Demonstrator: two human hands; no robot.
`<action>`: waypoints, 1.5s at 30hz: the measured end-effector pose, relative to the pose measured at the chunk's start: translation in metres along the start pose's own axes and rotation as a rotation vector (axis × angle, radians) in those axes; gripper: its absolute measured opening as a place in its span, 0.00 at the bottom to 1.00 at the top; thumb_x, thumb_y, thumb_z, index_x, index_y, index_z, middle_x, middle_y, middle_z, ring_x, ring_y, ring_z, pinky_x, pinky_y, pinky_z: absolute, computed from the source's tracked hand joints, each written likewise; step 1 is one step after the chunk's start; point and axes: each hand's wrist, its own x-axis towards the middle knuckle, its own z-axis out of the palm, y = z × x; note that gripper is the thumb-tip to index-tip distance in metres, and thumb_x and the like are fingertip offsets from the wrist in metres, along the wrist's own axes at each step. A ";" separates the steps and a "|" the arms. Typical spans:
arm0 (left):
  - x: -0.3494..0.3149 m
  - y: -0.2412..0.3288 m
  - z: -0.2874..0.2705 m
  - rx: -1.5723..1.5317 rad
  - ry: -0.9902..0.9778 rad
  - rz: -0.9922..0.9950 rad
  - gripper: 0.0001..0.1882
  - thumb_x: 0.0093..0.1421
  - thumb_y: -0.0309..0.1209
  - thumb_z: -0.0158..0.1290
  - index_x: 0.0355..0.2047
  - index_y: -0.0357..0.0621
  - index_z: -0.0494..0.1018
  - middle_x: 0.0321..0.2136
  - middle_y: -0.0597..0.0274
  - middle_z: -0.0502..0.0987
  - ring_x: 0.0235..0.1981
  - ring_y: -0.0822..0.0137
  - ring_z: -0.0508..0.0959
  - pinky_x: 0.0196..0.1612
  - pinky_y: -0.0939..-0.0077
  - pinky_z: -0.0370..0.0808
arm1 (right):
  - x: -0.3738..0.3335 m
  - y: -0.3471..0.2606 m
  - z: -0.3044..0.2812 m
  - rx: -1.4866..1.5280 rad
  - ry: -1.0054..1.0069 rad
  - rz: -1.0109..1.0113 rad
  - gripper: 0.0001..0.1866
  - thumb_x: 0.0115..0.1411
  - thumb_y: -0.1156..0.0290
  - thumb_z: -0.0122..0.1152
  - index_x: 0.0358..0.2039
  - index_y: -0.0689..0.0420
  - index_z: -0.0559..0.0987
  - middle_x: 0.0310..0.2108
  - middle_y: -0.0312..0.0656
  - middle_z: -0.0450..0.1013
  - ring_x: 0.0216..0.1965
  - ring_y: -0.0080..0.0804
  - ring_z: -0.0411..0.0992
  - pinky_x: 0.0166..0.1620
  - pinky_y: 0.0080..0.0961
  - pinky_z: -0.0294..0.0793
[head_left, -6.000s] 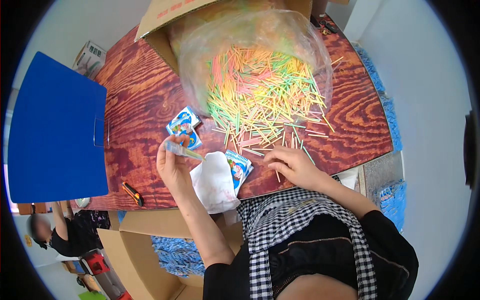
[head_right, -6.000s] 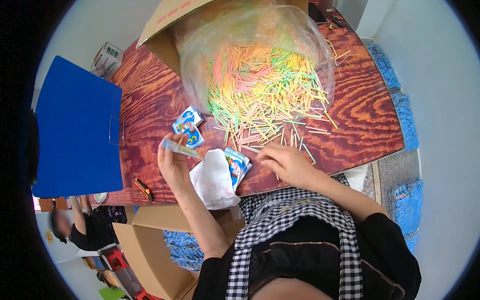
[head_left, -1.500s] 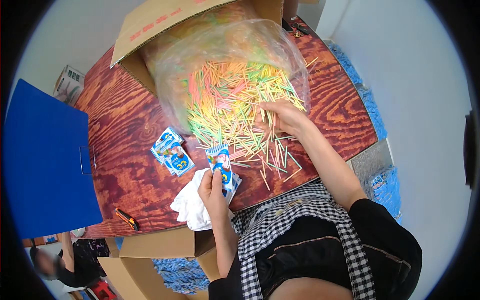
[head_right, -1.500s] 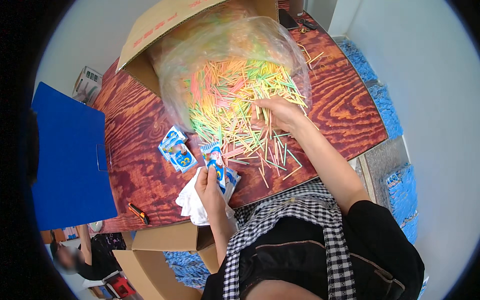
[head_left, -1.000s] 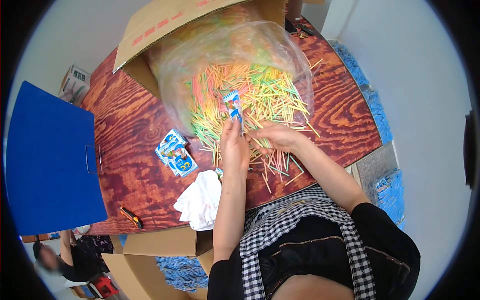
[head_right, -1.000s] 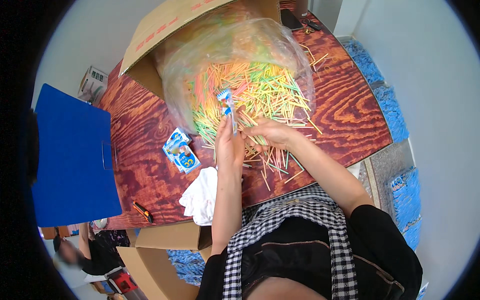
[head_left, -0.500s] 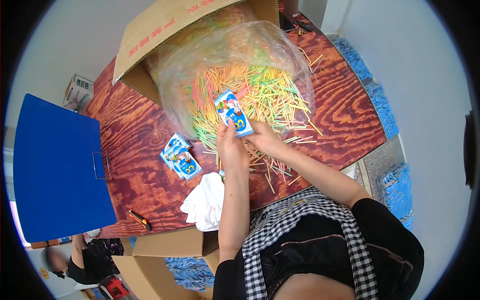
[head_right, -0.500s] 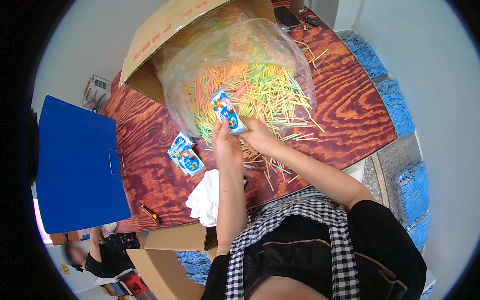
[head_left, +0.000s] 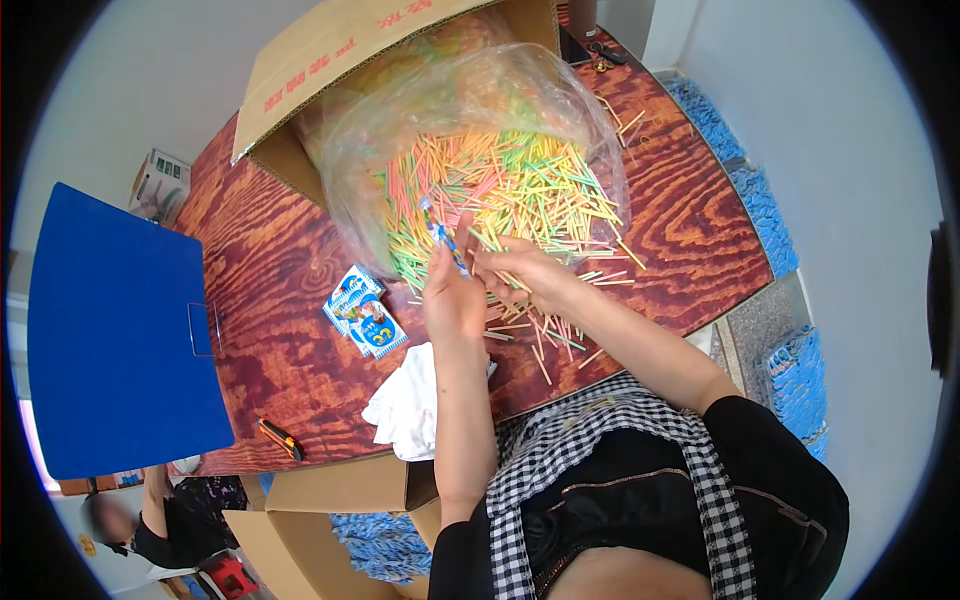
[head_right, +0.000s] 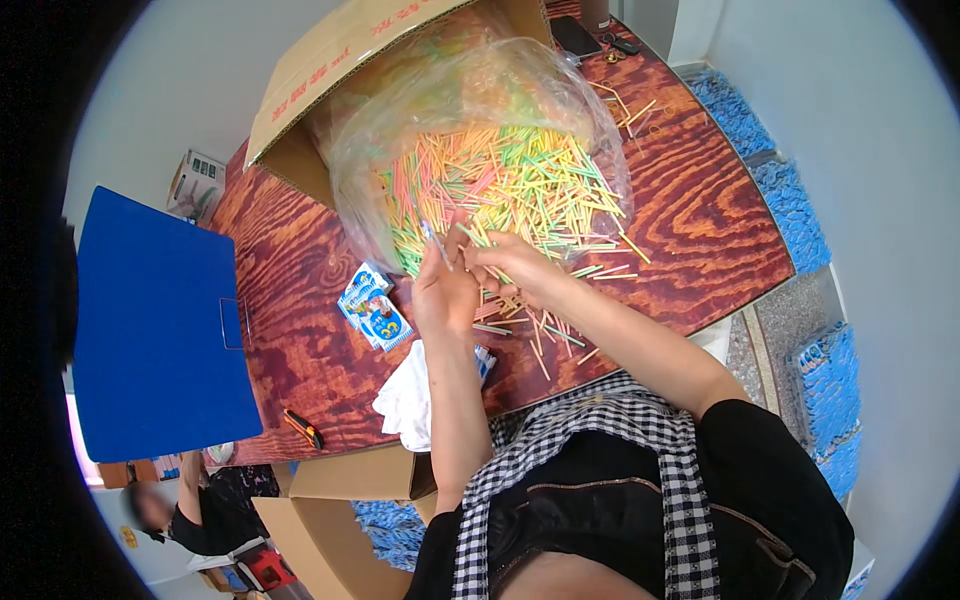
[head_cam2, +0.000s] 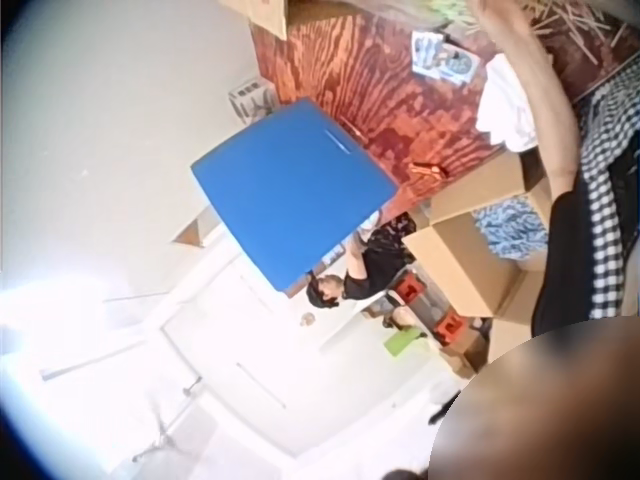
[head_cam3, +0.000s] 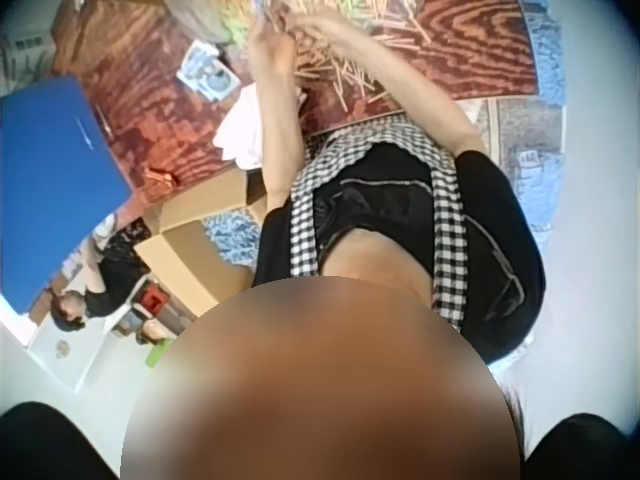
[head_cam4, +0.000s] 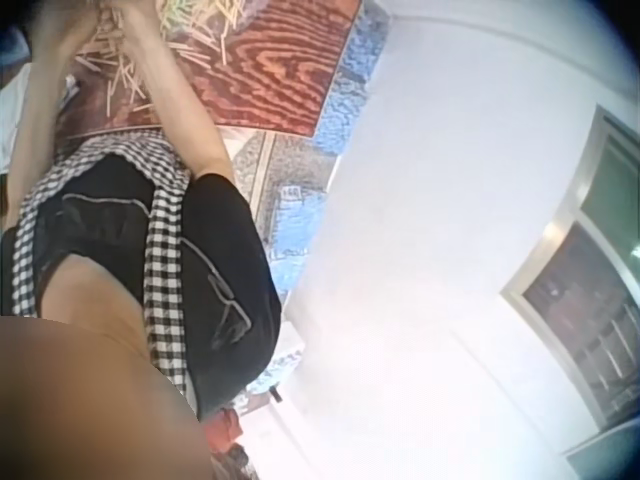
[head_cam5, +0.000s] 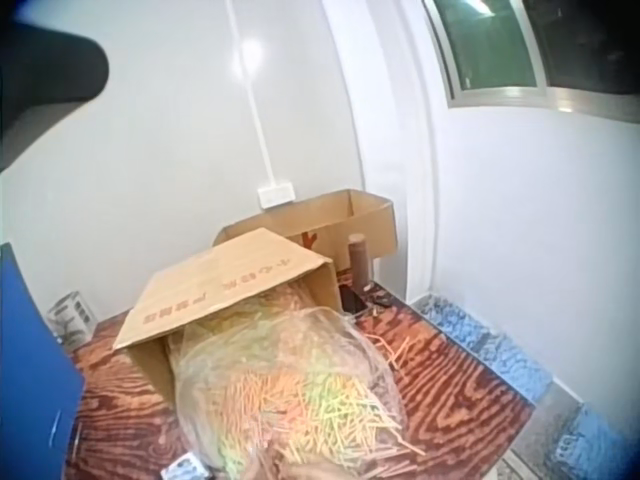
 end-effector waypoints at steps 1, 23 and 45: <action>-0.002 0.002 0.005 -0.002 0.003 0.001 0.17 0.66 0.32 0.45 0.53 0.39 0.63 0.56 0.49 0.67 0.36 0.67 0.77 0.32 0.73 0.77 | -0.003 -0.004 -0.003 -0.076 -0.101 0.030 0.09 0.62 0.67 0.54 0.35 0.59 0.71 0.22 0.35 0.67 0.17 0.16 0.63 0.14 0.10 0.51; -0.010 -0.004 -0.024 -0.366 -0.055 -0.100 0.13 0.67 0.28 0.39 0.48 0.36 0.66 0.48 0.51 0.72 0.50 0.59 0.71 0.52 0.65 0.69 | 0.001 -0.007 0.001 0.162 -0.197 -0.077 0.09 0.64 0.67 0.52 0.37 0.60 0.72 0.25 0.37 0.71 0.27 0.27 0.72 0.32 0.22 0.73; -0.057 0.005 -0.039 0.028 0.069 0.120 0.13 0.64 0.28 0.50 0.48 0.43 0.68 0.40 0.62 0.75 0.43 0.69 0.74 0.50 0.63 0.72 | -0.042 0.006 -0.002 -0.577 -0.220 -0.477 0.08 0.61 0.79 0.50 0.36 0.63 0.77 0.35 0.40 0.75 0.42 0.28 0.73 0.49 0.24 0.70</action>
